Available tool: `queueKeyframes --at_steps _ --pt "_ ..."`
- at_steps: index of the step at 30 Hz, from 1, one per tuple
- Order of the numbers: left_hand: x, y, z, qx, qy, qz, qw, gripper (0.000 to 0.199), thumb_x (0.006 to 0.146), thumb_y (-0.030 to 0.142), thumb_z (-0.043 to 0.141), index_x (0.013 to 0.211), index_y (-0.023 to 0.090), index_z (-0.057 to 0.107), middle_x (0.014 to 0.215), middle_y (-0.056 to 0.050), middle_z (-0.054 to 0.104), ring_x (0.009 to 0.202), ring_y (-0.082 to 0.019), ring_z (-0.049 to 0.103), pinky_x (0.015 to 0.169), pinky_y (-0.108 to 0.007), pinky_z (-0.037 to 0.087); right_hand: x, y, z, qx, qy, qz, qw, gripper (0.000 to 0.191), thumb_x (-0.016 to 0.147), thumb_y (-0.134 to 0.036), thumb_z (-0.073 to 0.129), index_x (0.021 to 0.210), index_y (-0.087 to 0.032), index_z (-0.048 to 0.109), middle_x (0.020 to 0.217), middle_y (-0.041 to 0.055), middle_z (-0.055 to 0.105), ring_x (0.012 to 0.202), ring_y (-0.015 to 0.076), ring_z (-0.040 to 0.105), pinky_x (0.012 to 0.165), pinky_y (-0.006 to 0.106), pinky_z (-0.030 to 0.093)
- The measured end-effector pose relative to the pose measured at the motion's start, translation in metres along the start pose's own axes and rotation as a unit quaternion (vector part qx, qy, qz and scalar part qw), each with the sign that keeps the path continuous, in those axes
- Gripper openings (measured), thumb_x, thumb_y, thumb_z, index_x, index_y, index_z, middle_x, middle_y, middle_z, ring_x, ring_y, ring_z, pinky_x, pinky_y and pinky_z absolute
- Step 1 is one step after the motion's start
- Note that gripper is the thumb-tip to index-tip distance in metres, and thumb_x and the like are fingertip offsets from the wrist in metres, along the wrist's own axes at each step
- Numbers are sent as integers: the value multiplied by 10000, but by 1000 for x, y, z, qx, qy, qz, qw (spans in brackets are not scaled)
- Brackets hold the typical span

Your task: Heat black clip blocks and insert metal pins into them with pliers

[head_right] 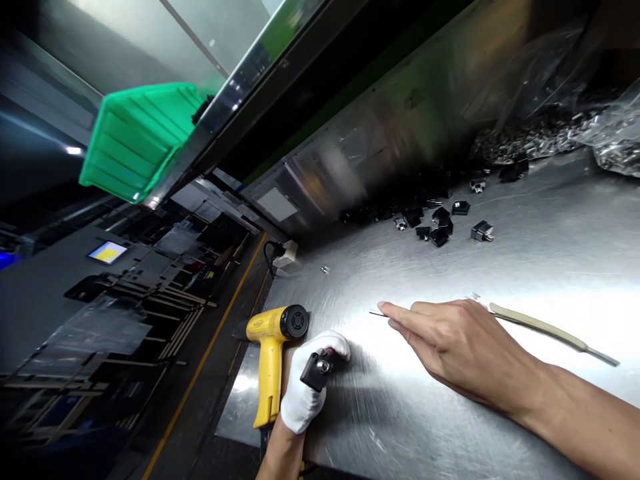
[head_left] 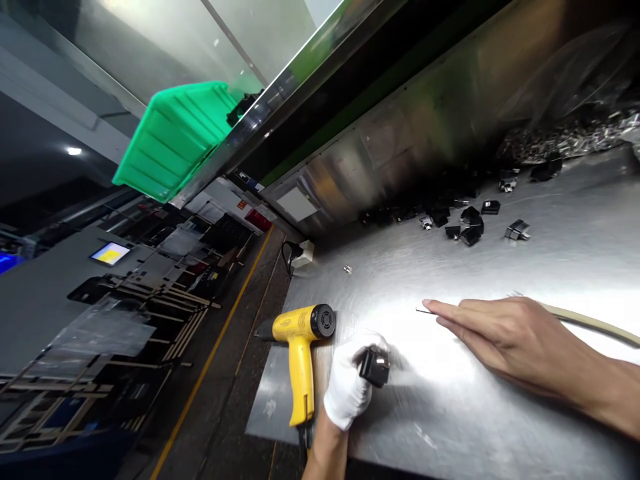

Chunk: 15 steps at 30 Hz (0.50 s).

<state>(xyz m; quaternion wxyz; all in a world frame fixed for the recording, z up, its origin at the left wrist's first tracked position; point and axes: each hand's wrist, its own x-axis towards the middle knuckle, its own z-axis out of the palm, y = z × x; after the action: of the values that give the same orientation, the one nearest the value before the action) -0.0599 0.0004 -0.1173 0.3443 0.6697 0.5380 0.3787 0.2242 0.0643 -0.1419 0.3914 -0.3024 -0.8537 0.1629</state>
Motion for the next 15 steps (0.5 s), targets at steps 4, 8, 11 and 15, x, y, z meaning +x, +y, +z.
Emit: queueKeyframes --at_steps 4,8,11,15 --pt "0 4 4 11 8 5 1000 482 904 630 548 778 180 664 791 -106 670 770 -247 639 758 -387 504 4 -5 -4 -4 18 8 1000 274 1089 -273 461 1282 -248 655 951 13 713 702 172 663 622 291 473" --pt "0 5 6 18 7 6 1000 474 894 624 562 769 176 658 785 -114 666 743 -246 625 732 -392 511 5 -7 -5 -17 29 55 998 255 1060 -290 448 1214 -217 638 736 -13 643 561 166 589 539 299 403" --pt "0 7 6 19 7 8 1000 473 881 629 582 771 173 650 789 -113 656 734 -240 613 723 -389 508 5 -8 -6 -35 38 84 995 250 1049 -299 420 1226 -212 574 688 -44 593 523 155 548 516 322 341" --pt "1 10 7 23 1 5 1000 432 894 607 585 788 192 649 798 -107 648 740 -232 606 724 -378 501 5 -7 -7 -56 58 80 993 235 1067 -294 405 1227 -208 555 810 -27 637 608 148 590 558 332 357"
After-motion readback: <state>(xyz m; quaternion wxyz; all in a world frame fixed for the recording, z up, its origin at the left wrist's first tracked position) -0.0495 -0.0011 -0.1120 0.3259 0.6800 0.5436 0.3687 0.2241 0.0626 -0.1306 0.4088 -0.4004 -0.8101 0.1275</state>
